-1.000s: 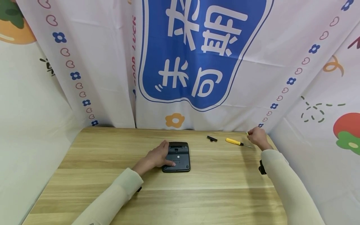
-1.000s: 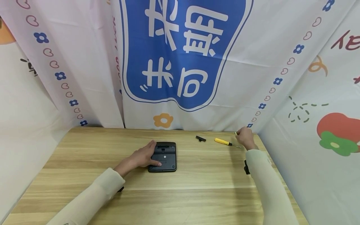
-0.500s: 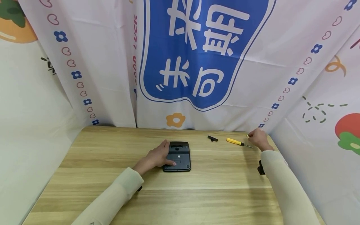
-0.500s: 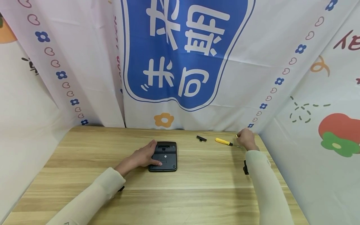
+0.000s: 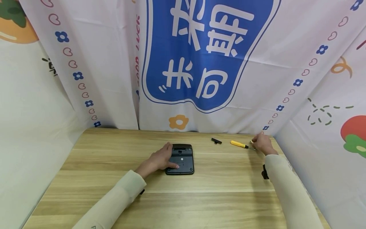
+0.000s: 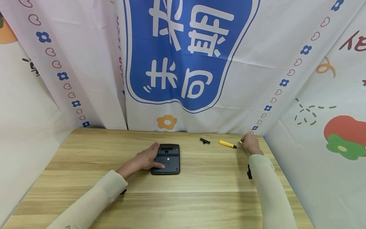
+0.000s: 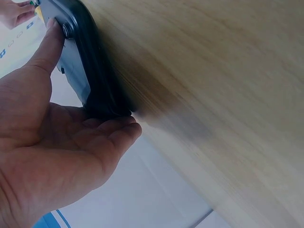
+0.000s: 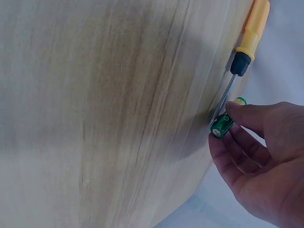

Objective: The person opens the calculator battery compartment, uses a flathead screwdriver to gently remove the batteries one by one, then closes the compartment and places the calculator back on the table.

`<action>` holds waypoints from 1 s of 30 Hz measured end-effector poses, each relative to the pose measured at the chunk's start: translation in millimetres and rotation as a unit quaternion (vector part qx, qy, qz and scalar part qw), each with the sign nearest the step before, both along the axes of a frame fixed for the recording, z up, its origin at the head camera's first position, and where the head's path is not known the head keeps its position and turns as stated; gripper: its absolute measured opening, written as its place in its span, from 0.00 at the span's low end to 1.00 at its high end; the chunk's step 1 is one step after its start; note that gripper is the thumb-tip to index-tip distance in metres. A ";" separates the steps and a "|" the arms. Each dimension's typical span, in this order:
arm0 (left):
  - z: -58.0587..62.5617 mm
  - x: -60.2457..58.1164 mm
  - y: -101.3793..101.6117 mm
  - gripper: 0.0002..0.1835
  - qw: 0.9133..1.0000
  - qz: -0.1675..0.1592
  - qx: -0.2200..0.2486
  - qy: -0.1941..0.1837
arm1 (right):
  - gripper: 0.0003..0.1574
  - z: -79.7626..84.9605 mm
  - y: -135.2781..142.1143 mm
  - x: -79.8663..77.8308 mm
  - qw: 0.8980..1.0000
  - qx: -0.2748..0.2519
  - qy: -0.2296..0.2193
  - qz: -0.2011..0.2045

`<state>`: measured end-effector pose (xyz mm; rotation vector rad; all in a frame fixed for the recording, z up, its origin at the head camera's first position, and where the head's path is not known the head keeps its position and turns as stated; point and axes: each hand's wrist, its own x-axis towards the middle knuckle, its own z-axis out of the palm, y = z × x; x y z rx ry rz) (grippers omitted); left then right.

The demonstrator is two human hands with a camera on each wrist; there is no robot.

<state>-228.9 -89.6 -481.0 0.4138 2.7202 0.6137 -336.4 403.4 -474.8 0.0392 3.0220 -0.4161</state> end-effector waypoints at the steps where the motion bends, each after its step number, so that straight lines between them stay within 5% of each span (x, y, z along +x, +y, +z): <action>1: 0.1 0.1 0.0 0.59 1.000 0.000 0.000 0.000 | 0.18 -0.4 0.0 0.1 1.000 0.003 0.001 0.002; 30: 1.6 1.0 0.7 0.59 1.000 0.002 -0.006 0.001 | 0.19 -4.7 -4.3 1.8 1.000 0.017 -0.010 -0.001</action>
